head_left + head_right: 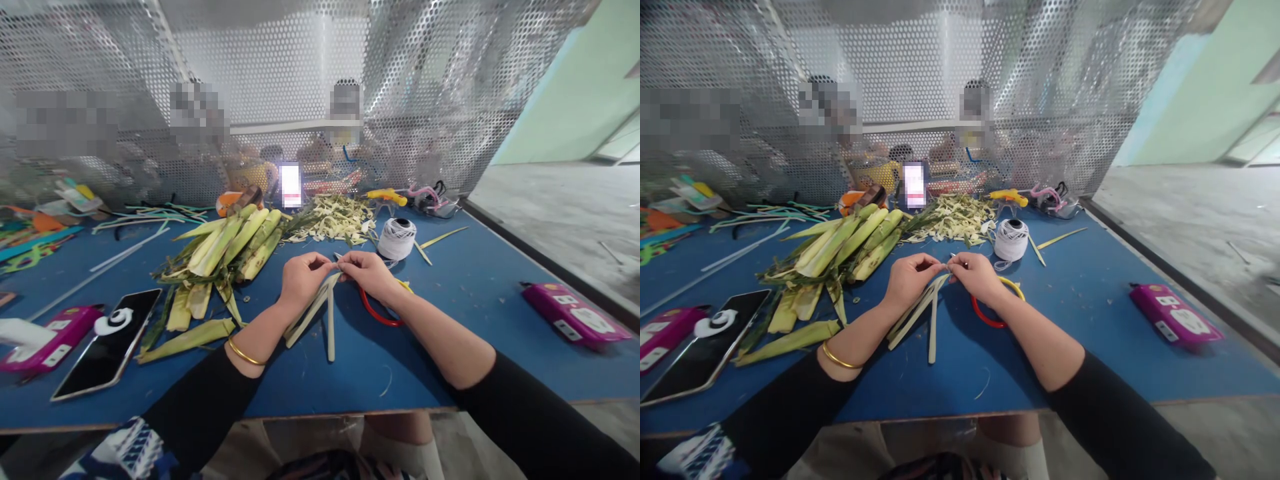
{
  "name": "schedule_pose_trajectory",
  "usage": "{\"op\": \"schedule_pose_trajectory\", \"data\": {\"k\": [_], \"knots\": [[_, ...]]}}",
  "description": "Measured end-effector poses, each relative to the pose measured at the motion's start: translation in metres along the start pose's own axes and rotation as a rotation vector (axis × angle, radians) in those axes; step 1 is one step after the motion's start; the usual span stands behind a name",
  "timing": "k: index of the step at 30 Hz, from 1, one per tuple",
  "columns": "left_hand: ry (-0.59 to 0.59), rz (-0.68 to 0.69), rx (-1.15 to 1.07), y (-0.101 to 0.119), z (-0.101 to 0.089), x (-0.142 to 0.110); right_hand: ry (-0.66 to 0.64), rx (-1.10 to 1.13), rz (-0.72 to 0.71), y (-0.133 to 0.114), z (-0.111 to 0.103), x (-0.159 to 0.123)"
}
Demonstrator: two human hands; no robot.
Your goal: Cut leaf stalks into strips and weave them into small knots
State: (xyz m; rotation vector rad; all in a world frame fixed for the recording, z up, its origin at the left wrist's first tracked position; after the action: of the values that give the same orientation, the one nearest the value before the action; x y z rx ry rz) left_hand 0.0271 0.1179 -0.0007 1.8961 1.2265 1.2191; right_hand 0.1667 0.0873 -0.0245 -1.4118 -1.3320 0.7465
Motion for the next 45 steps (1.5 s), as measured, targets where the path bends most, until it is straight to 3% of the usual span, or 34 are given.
{"op": "schedule_pose_trajectory", "data": {"k": [13,21,27,32,41,45], "knots": [[0.006,-0.010,0.007,0.000,-0.001,0.000,0.017,-0.009,0.022,-0.003,-0.002,0.000],[0.014,0.002,0.026,0.002,-0.003,0.000,0.006,0.116,0.042,-0.001,0.000,0.001],[0.009,-0.003,0.013,0.001,-0.001,0.000,-0.045,-0.010,-0.065,-0.006,0.001,-0.001],[0.013,0.009,0.035,0.003,-0.002,-0.001,-0.014,-0.136,-0.068,-0.008,-0.002,-0.002],[0.003,0.028,0.050,0.003,-0.001,0.000,-0.006,-0.105,-0.059,-0.009,-0.001,-0.002],[-0.013,0.136,0.201,0.012,-0.001,-0.002,-0.012,-0.128,-0.114,-0.013,0.000,-0.003]]}}
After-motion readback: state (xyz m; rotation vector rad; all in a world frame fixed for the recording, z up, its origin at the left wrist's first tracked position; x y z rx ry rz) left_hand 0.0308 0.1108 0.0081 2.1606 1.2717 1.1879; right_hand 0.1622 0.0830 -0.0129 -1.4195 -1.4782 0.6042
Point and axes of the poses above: each hand's wrist, its own x-axis towards the middle knuckle, its own z-axis out of the palm, y = z × x, the point moved 8 cm from there along x, towards the middle knuckle, and after that the axes turned 8 degrees about y, right-handed, at the moved point
